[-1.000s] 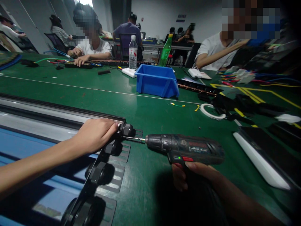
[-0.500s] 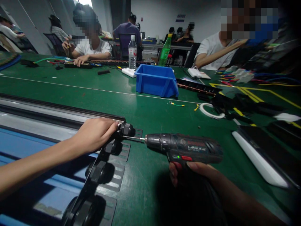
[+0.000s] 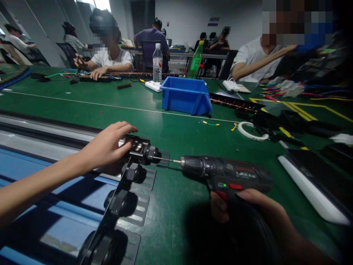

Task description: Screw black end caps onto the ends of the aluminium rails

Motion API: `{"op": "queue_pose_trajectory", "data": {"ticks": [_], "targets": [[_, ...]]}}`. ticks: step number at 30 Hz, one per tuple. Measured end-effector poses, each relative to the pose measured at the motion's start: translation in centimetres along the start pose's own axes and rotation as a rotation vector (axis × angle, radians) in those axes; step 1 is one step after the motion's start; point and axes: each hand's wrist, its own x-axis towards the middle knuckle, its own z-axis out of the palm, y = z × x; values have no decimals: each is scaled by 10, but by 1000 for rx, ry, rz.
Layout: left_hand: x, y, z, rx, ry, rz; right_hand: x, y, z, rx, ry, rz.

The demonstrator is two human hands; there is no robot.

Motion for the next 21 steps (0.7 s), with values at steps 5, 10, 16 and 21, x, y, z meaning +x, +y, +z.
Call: {"op": "queue_pose_trajectory", "data": {"ticks": [5, 10, 16, 21], "targets": [[6, -16, 3, -225, -182, 24, 3, -1, -3, 244, 51, -13], [35, -18, -2, -300, -423, 116, 5, 1, -5, 405, 94, -50], [62, -4, 3, -332, -521, 349, 7, 4, -5, 468, 162, -93], [61, -6, 8, -307, -531, 311, 7, 7, -6, 499, 162, -97]]}}
